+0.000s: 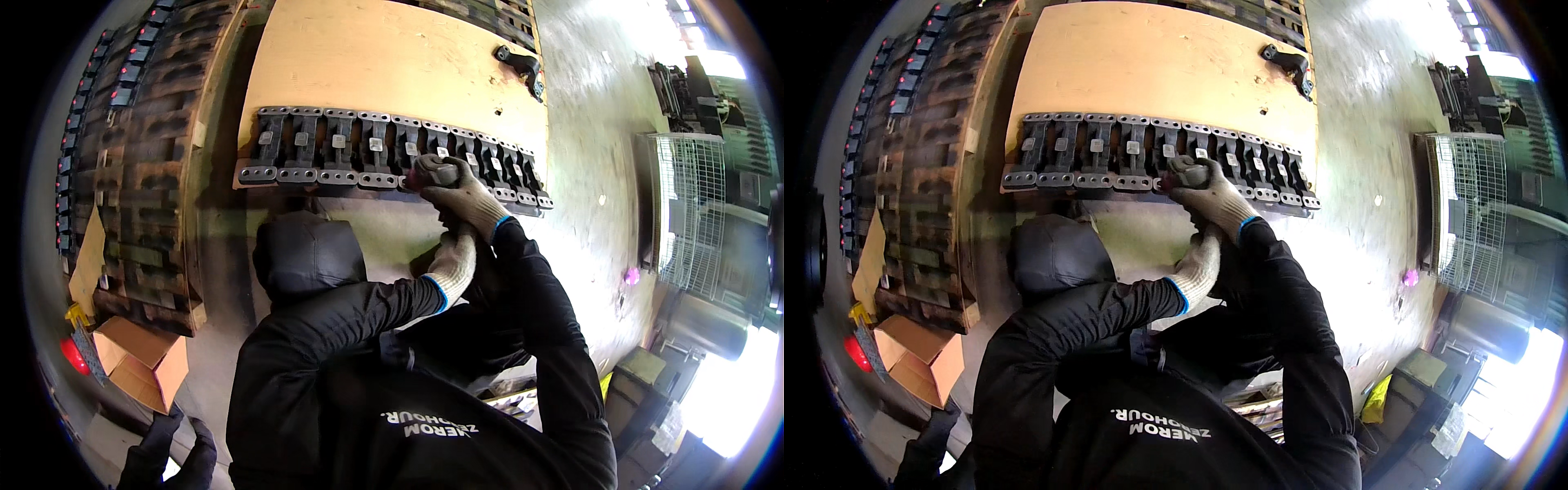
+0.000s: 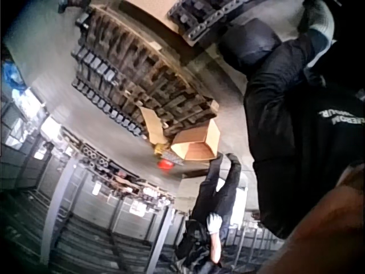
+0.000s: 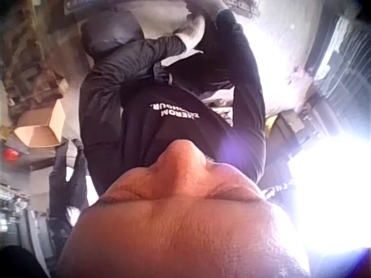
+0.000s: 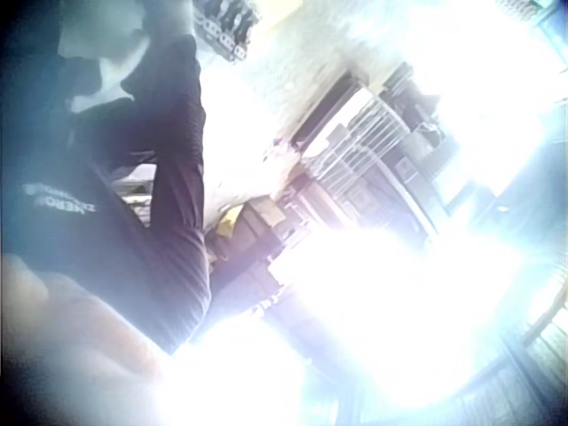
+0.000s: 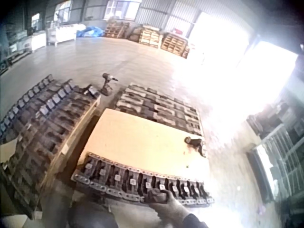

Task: The person sits on the floor and uses a power drill to fasten screws into a long, segmented metal assembly resting on a wooden board. The person systematically moves along the assembly, drilling into multiple sections. Another person is briefly visible in the background.

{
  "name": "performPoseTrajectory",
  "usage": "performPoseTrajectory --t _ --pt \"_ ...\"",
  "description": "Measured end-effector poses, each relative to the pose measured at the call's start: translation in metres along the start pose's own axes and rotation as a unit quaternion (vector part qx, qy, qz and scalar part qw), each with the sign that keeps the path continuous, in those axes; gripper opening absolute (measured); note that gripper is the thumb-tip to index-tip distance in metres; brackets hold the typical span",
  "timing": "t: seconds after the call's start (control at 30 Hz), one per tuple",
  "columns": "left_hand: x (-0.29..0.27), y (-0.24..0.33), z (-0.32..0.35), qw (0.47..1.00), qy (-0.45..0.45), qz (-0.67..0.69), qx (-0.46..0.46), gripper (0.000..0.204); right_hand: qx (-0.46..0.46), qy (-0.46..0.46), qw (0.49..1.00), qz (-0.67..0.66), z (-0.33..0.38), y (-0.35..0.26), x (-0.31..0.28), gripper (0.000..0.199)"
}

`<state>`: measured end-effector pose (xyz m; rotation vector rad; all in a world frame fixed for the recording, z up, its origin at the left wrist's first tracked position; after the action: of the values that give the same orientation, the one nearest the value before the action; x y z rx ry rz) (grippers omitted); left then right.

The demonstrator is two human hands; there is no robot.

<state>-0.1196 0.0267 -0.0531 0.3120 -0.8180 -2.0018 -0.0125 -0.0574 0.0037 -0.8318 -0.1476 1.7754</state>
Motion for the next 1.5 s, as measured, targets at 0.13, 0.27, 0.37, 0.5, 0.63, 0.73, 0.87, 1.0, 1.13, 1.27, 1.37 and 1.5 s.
performPoseTrajectory --t 0.13,0.27,0.37,0.5,0.63,0.73,0.87,1.0,1.13,1.27,1.37,1.5 --pt "-0.015 0.019 0.017 1.000 -0.001 0.017 0.007 0.083 0.014 -0.010 1.000 -0.005 0.010 -0.013 0.000 0.095" --pt "-0.009 0.029 0.019 1.000 -0.005 -0.021 0.000 0.082 0.014 0.003 0.999 -0.053 -0.001 0.010 -0.011 0.105" --pt "0.016 -0.025 -0.025 0.999 -0.002 0.053 0.001 0.080 0.001 -0.029 0.999 -0.012 0.003 -0.011 0.000 0.107" --pt "0.020 -0.061 -0.055 0.997 0.016 0.078 0.005 0.079 0.013 -0.027 0.999 -0.017 0.006 -0.019 0.010 0.112" --pt "0.013 -0.022 -0.021 1.000 0.018 -0.011 0.021 0.083 -0.010 -0.032 0.997 -0.074 -0.004 0.001 0.004 0.114" --pt "-0.008 0.004 0.002 1.000 0.002 -0.012 -0.016 0.086 0.014 -0.034 0.999 -0.038 0.005 -0.009 0.005 0.102" --pt "-0.015 0.002 -0.004 1.000 0.003 0.007 -0.014 0.089 -0.004 -0.050 0.998 -0.047 0.002 -0.018 0.012 0.102" --pt "-0.022 0.012 0.010 0.999 -0.014 0.020 -0.042 0.088 0.014 -0.060 0.997 -0.038 0.005 -0.019 0.014 0.100" --pt "-0.025 0.009 0.003 0.996 -0.023 -0.064 -0.053 0.086 -0.080 -0.070 0.994 0.039 -0.016 -0.010 0.014 0.100" --pt "-0.003 -0.052 -0.050 0.992 0.019 -0.121 -0.008 0.087 -0.028 -0.059 0.998 -0.021 -0.013 -0.016 0.027 0.104" --pt "-0.009 -0.024 -0.029 0.998 0.013 -0.065 0.009 0.087 -0.023 -0.028 0.999 -0.023 -0.012 -0.011 0.017 0.104" --pt "-0.021 -0.002 0.006 0.998 0.014 0.025 -0.063 0.087 -0.019 -0.048 0.998 -0.018 -0.012 -0.008 0.020 0.103"
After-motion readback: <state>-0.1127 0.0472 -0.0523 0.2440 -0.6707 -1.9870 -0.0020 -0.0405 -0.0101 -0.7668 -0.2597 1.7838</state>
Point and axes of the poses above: each hand's wrist, its own z-axis away from the middle knuckle, its own x-axis out of the palm, y = z × x, the point moved 7 cm from there along -z, towards the middle knuckle, and after that the axes turned 7 degrees about x, right-handed, at the moved point
